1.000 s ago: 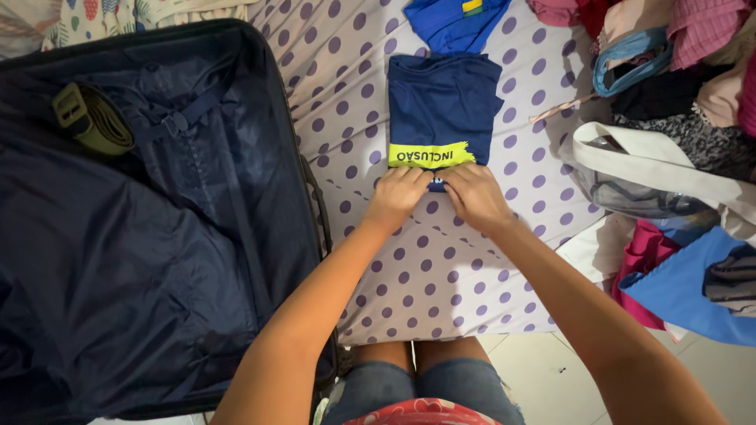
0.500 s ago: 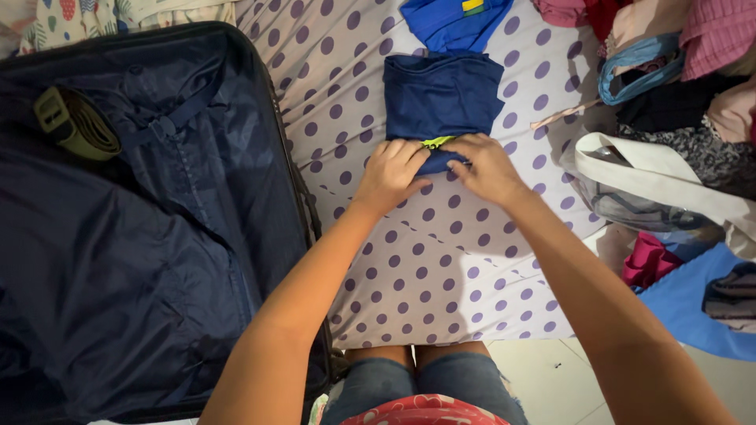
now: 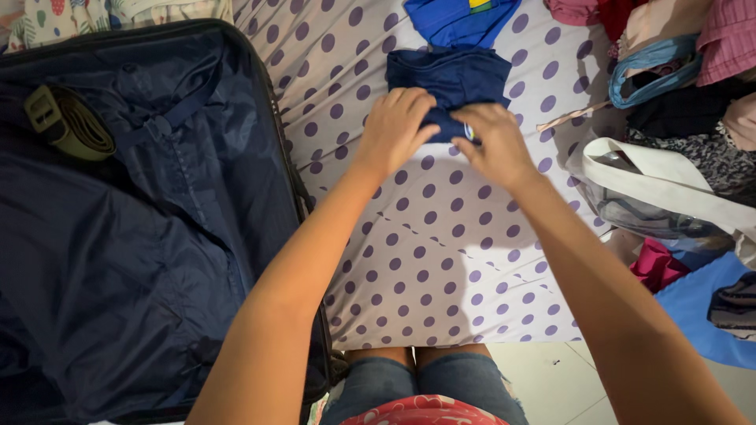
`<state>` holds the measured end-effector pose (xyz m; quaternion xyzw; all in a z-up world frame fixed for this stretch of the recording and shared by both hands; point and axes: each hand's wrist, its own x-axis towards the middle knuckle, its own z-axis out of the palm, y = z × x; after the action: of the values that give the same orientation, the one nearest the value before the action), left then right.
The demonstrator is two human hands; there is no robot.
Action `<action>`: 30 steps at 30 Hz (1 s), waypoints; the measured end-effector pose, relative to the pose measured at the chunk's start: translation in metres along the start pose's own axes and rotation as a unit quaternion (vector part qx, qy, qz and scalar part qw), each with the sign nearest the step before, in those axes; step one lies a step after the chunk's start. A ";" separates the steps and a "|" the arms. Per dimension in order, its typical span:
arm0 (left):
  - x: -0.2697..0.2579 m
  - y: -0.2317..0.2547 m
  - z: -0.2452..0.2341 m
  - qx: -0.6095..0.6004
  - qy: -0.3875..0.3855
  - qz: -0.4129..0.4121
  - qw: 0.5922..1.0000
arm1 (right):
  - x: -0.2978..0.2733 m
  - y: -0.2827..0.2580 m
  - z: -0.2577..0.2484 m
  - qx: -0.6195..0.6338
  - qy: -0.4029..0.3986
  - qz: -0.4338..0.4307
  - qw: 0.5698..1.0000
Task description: The person opens a black suitcase on a bed, then folds several garments including a blue shirt, a black shirt, a white shirt, and a striped shirt. Each folded item is placed into the suitcase one by one.
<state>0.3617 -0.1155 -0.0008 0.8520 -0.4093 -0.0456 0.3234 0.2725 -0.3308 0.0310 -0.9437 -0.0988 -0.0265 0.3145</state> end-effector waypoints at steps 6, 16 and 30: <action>0.009 -0.006 0.004 0.070 0.025 0.063 0.995 | 0.029 0.021 -0.011 0.082 -0.079 0.235 0.965; 0.066 -0.056 0.019 0.079 0.086 -0.001 0.993 | 0.037 0.027 0.006 -0.190 0.047 -0.030 0.980; 0.067 -0.043 0.027 0.170 0.052 0.013 0.984 | 0.059 0.039 0.015 -0.192 0.043 0.037 0.980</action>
<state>0.4254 -0.1590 -0.0346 0.8905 -0.4044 0.0727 0.1952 0.3377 -0.3424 0.0029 -0.9875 -0.0431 -0.0738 0.1325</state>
